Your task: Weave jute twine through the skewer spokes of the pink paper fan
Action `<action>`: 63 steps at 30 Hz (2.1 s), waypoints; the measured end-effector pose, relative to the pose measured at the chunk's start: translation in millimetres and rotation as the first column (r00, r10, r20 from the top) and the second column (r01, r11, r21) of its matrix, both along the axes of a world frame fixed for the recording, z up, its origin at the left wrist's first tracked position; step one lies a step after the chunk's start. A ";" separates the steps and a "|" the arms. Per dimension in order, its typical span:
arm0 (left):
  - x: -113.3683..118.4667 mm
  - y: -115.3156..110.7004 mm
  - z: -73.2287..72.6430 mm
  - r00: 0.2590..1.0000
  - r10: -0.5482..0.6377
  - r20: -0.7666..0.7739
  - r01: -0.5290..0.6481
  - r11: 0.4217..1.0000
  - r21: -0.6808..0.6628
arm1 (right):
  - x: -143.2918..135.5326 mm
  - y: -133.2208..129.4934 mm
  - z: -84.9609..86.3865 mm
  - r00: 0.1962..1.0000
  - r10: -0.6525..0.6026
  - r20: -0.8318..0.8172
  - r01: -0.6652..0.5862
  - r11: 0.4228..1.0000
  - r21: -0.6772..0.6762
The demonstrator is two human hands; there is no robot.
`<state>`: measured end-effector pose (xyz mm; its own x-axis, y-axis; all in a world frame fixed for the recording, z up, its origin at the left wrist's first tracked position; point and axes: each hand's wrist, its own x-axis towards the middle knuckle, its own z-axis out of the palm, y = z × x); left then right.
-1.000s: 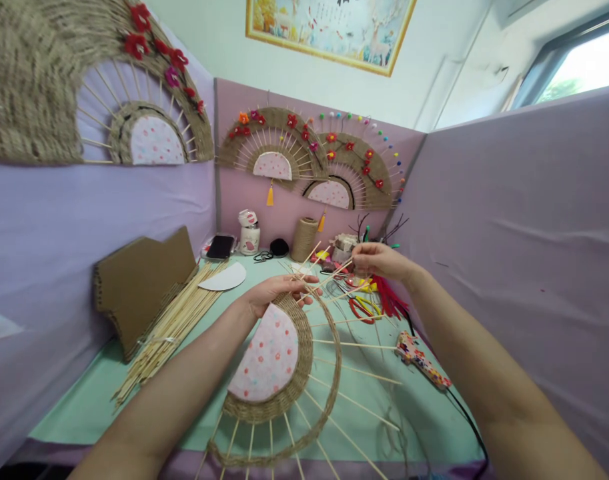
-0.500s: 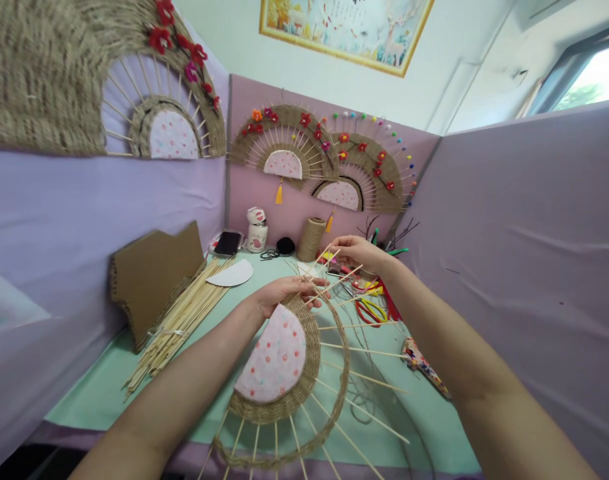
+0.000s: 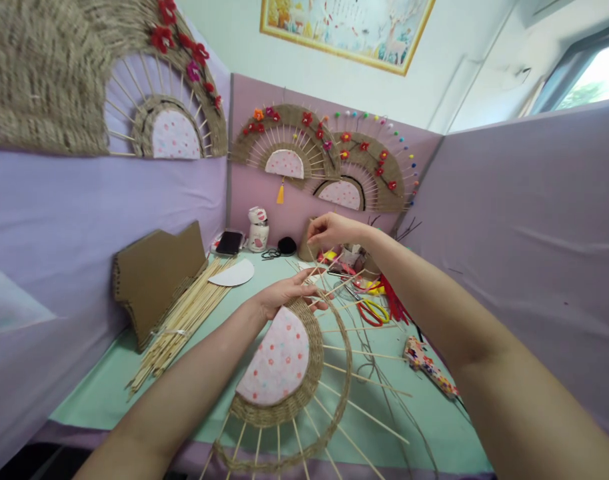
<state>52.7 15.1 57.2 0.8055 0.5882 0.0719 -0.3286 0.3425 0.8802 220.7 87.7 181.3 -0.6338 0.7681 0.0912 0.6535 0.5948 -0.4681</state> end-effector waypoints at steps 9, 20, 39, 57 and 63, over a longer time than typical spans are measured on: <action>2.5 -0.6 -2.0 0.999 0.042 -0.025 -0.042 0.999 0.001 | 38.4 -26.2 12.5 0.994 -0.058 0.092 0.052 0.996 0.066; 4.6 3.7 -8.1 0.997 0.054 -0.063 -0.053 0.999 0.013 | 34.4 -70.5 -7.9 0.997 -0.044 -0.064 0.051 0.992 0.117; 1.7 2.8 -9.0 0.995 0.079 -0.067 -0.078 0.997 0.011 | 79.5 -37.9 -42.5 0.955 -0.161 -0.249 0.207 0.963 0.170; -2.7 -1.2 -5.3 0.991 0.115 -0.068 -0.114 0.993 0.026 | 81.7 -60.2 -134.0 0.752 -0.393 -0.529 0.092 0.858 -0.506; 0.4 -0.6 -10.1 0.989 0.140 -0.045 -0.143 0.986 -0.081 | 73.7 -81.1 -150.5 0.781 -0.335 -0.527 -0.056 0.803 -0.593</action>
